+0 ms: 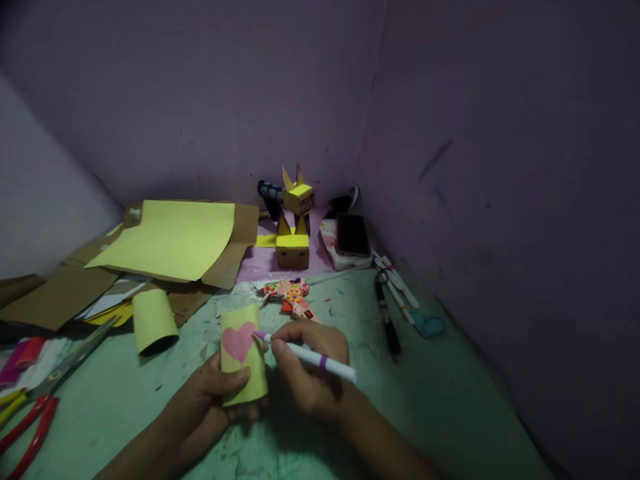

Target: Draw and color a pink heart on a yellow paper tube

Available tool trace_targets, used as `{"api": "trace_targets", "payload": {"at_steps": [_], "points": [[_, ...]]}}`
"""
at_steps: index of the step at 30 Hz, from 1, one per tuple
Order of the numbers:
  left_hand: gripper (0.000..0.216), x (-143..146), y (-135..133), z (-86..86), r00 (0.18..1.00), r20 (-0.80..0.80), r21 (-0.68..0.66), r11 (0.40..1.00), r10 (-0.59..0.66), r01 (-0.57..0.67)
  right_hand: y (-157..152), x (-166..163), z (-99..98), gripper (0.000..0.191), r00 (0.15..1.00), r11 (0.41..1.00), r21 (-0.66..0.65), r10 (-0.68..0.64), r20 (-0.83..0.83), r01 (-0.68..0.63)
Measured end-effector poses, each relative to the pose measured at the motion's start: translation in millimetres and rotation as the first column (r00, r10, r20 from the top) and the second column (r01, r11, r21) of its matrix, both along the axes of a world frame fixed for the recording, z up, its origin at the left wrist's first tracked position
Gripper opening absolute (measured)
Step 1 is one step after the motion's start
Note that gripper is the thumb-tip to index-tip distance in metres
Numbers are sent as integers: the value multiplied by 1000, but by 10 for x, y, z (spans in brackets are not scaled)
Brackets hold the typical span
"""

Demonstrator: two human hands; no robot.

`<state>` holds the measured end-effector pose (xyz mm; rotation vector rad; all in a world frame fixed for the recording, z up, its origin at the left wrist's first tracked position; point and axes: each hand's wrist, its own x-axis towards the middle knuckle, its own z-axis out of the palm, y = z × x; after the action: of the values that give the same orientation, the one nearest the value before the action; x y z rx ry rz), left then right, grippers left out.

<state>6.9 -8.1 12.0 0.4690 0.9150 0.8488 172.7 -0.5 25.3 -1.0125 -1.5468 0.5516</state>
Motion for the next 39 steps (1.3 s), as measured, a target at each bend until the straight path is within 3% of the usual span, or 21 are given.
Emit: {"api": "trace_targets", "payload": {"at_steps": [14,26,39], "points": [[38,-23,-16,-29,1000,11,25,1000,-16,15,-1,27,47,17,996,1000,21,10,88,-12],[39,-12,-11,-20,1000,22,23,1000,-9,9,7,14,-22,17,999,1000,12,-17,39,17],[31,13,-28,19,1000,10,15,999,28,-28,-5,21,20,16,993,997,42,65,103,-69]]}}
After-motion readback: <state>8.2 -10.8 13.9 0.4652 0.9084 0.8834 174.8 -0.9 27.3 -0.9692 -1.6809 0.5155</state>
